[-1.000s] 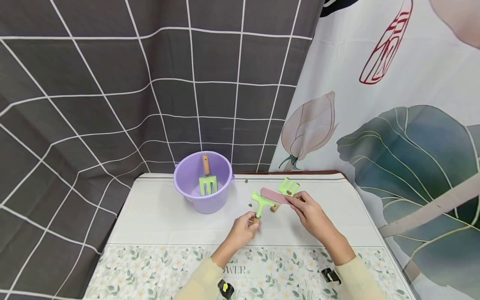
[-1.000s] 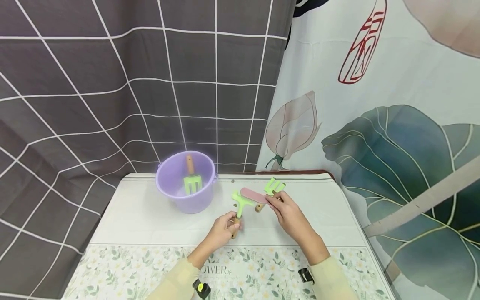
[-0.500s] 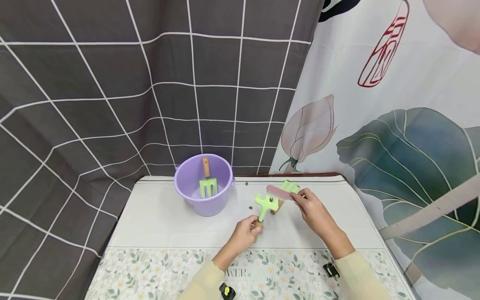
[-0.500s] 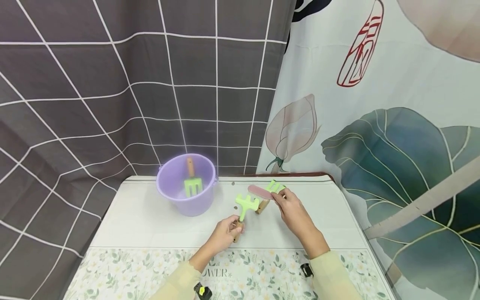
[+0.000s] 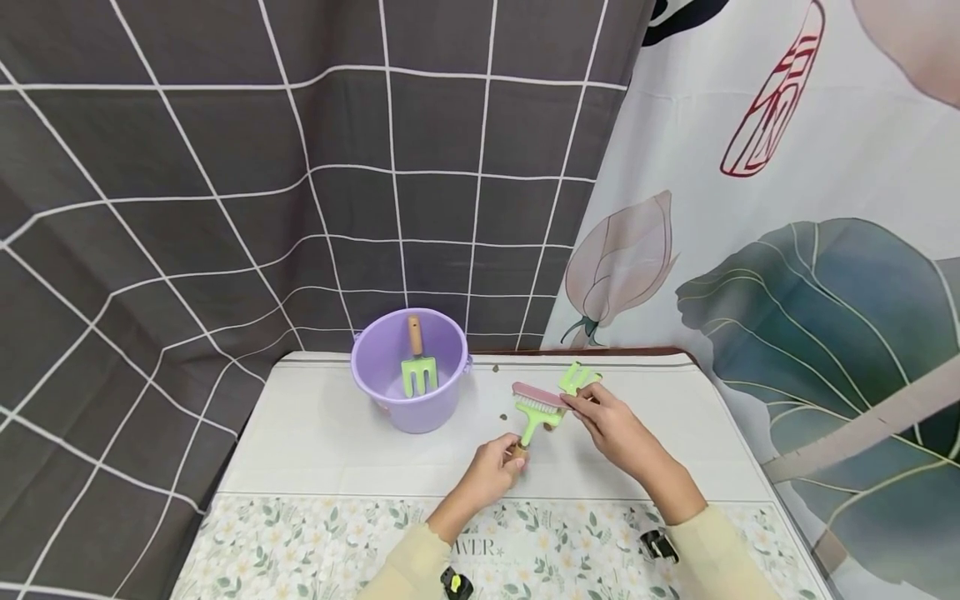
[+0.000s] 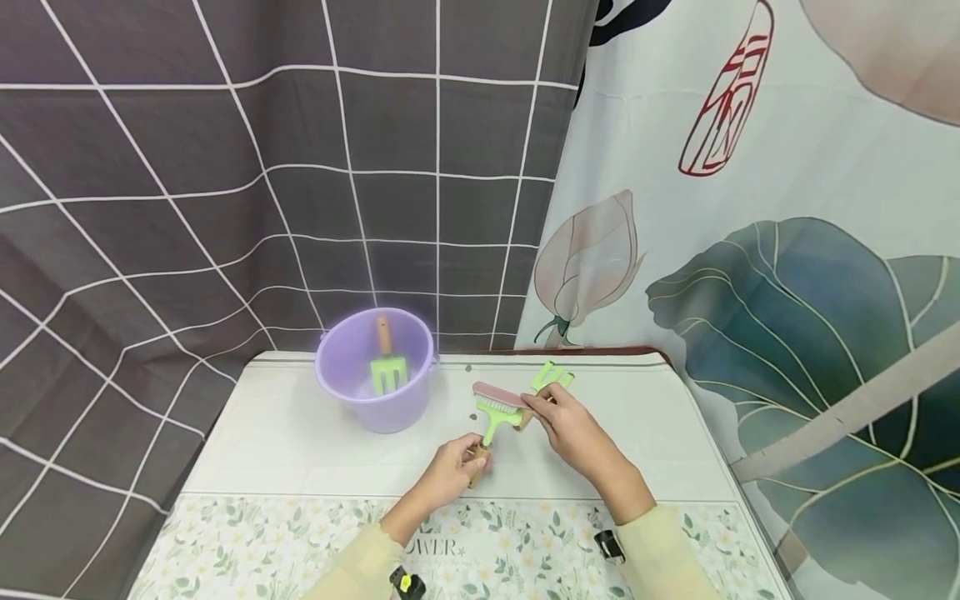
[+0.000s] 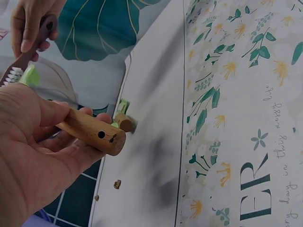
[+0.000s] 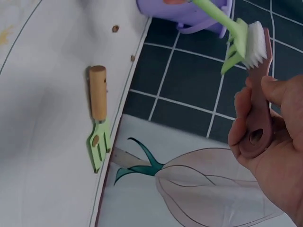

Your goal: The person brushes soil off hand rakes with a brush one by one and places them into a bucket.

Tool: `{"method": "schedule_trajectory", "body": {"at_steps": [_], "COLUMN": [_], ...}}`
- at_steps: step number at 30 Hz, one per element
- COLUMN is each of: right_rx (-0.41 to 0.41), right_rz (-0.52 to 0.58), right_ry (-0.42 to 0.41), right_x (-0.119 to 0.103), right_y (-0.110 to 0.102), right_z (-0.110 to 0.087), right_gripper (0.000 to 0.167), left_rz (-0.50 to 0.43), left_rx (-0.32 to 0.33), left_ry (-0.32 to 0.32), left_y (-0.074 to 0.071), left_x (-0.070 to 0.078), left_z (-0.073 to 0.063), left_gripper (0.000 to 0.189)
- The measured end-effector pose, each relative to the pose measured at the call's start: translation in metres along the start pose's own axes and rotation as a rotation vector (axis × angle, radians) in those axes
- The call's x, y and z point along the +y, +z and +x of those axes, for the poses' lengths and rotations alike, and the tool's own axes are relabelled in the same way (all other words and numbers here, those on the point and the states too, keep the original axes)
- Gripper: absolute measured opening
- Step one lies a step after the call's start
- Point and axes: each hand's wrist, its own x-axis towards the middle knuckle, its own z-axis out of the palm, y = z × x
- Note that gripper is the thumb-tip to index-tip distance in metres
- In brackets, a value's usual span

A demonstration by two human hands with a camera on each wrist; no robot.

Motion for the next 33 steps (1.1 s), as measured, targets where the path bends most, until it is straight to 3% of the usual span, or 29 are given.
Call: {"method": "schedule_trajectory", "body": {"at_steps": [16,22,28,33], "right_rx": [-0.035,-0.035,-0.085,-0.071], "right_rz": [-0.046,-0.061,-0.057,-0.03], "right_ry": [0.114,0.191,0.272,0.3], "right_x": [0.001,0.013,0.024,0.028], "right_y": [0.014,0.015,0.017,0.018], "right_z": [-0.006,-0.014,-0.023,-0.035], "right_gripper": [0.031,0.027,0.025,0.024], "left_rz": [0.043,0.026,0.027,0.024], "left_rx": [-0.016,-0.022,-0.045,-0.041], "left_ry": [0.001,0.001,-0.019,-0.023], "left_y": [0.006,0.007,0.005,0.002], "left_x": [0.0,0.001,-0.001,-0.003], "left_z": [-0.006,-0.006,-0.007,-0.007], "left_gripper": [0.014,0.017,0.02,0.021]}}
